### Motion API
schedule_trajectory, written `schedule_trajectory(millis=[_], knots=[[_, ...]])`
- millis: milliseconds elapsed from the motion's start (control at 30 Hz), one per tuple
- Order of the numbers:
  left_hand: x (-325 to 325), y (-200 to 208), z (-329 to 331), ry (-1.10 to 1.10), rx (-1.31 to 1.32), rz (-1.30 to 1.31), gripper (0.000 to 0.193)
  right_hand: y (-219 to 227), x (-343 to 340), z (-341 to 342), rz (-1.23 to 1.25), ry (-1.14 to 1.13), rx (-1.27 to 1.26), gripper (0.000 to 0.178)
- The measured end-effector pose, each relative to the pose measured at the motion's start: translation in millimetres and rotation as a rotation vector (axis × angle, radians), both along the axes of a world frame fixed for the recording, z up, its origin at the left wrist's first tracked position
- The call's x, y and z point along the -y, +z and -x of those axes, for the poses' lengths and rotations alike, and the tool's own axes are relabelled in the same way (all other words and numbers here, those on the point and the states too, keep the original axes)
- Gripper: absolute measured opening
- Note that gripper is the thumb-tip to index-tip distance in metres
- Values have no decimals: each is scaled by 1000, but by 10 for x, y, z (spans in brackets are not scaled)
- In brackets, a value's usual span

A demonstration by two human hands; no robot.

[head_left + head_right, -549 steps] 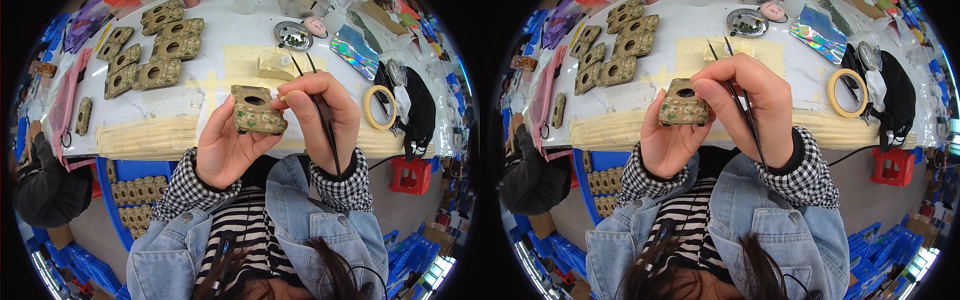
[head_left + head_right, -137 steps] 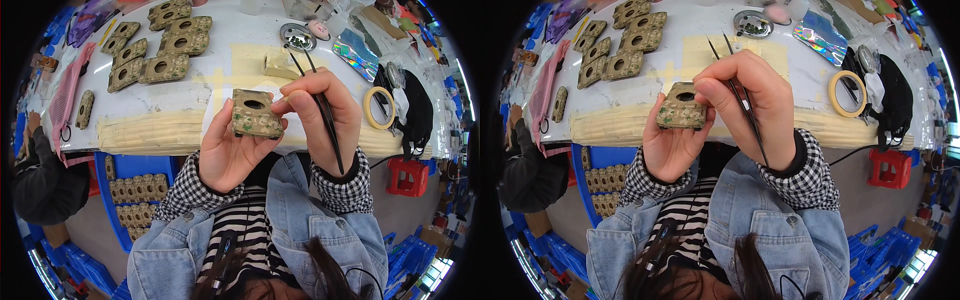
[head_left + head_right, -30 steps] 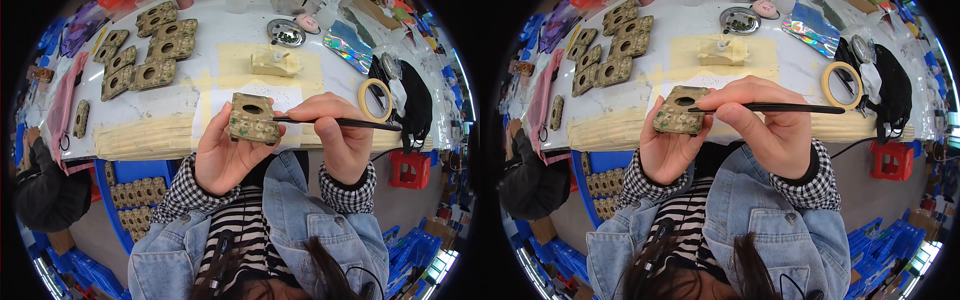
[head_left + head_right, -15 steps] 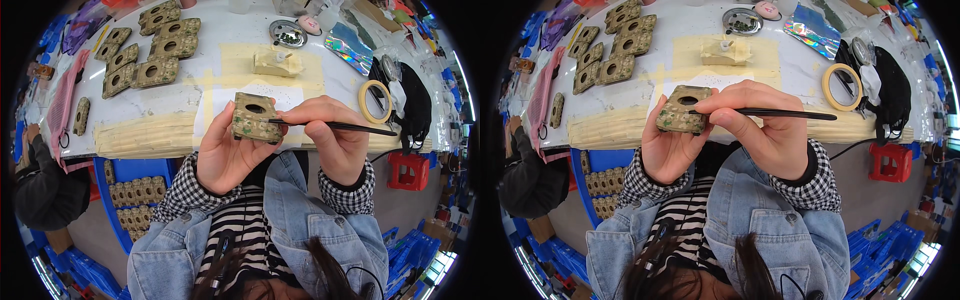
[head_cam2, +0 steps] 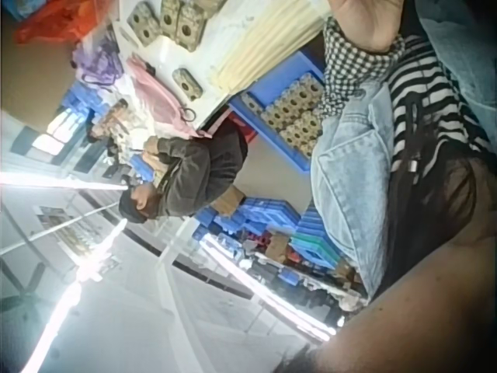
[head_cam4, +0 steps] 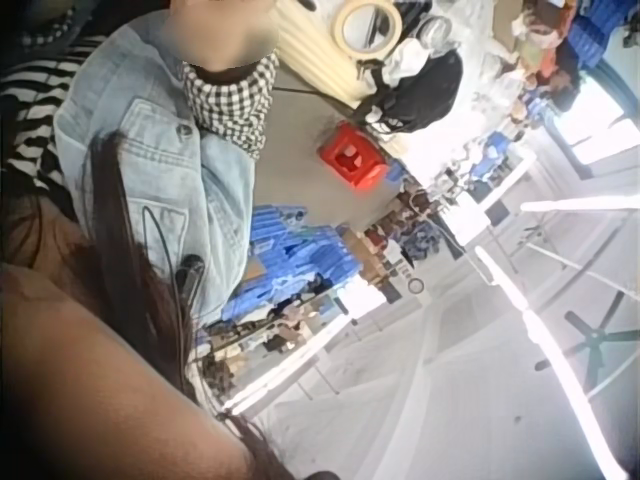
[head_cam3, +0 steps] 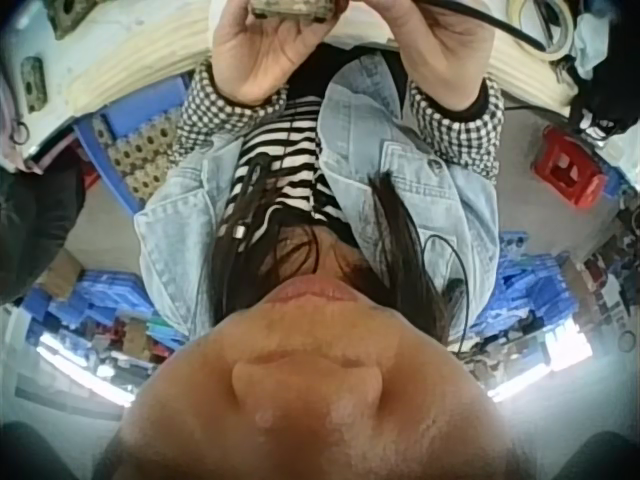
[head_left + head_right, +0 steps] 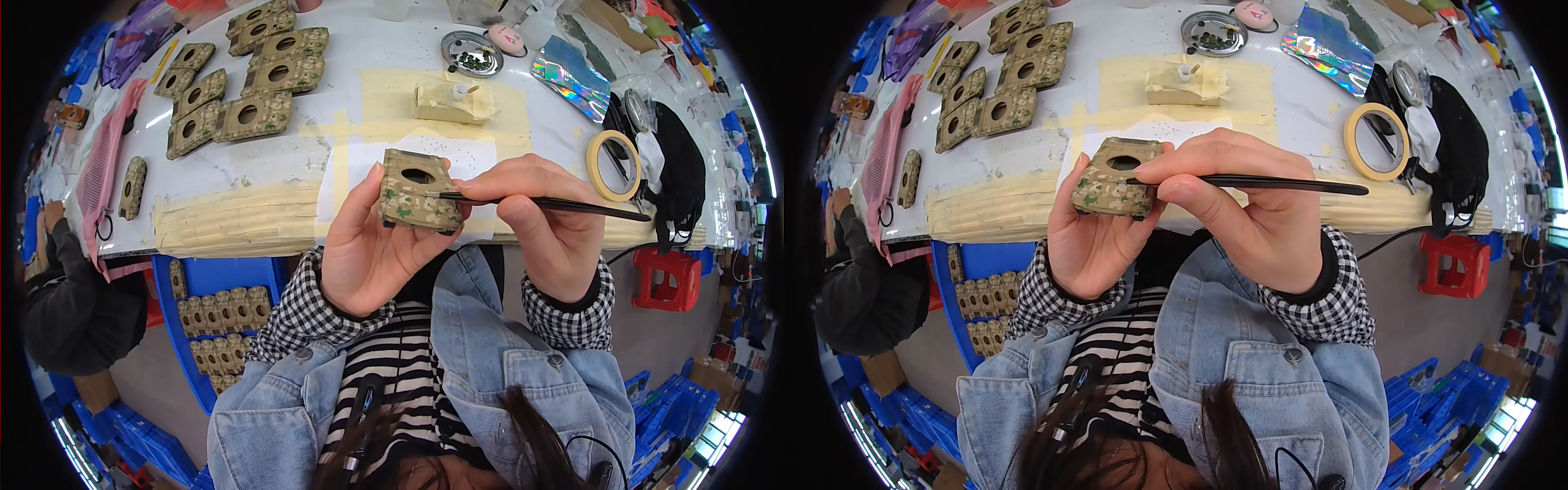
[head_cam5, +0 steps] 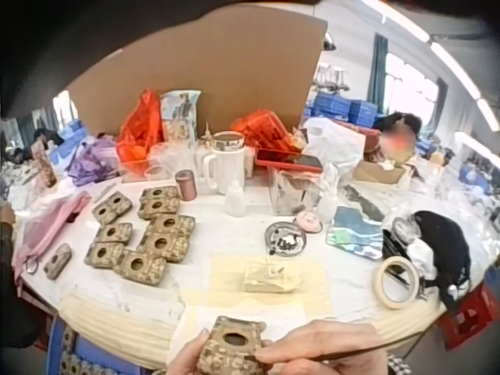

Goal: Detailing toy tank hulls by applying tape and using tweezers.

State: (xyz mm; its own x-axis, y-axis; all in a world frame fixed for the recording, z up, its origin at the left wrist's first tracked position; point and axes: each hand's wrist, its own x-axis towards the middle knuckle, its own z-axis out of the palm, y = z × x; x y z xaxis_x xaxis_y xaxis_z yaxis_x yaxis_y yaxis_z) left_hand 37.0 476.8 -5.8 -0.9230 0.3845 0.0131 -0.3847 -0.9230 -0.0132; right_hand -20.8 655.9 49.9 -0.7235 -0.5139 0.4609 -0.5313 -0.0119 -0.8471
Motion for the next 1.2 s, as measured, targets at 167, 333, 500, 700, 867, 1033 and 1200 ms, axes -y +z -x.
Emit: schedule_trajectory(millis=[167,333,500,700,867,1033,1200], knots=[[-1,20,7,0,19,32,54,-5,0,-1,3,-4,6,13],[6,2,4,1,3,14,54,0,5,-2,5,-5,14,13],[10,6,7,0,9,8,54,3,15,1,4,-11,5,13],[15,7,4,0,11,17,54,14,16,-2,-5,-10,11,13],[13,10,5,5,9,8,54,19,21,-3,-11,-11,5,13],[11,18,1,8,7,-5,54,8,18,1,-10,-6,-4,14],[14,18,0,7,13,5,54,12,18,6,-20,-1,-10,14]])
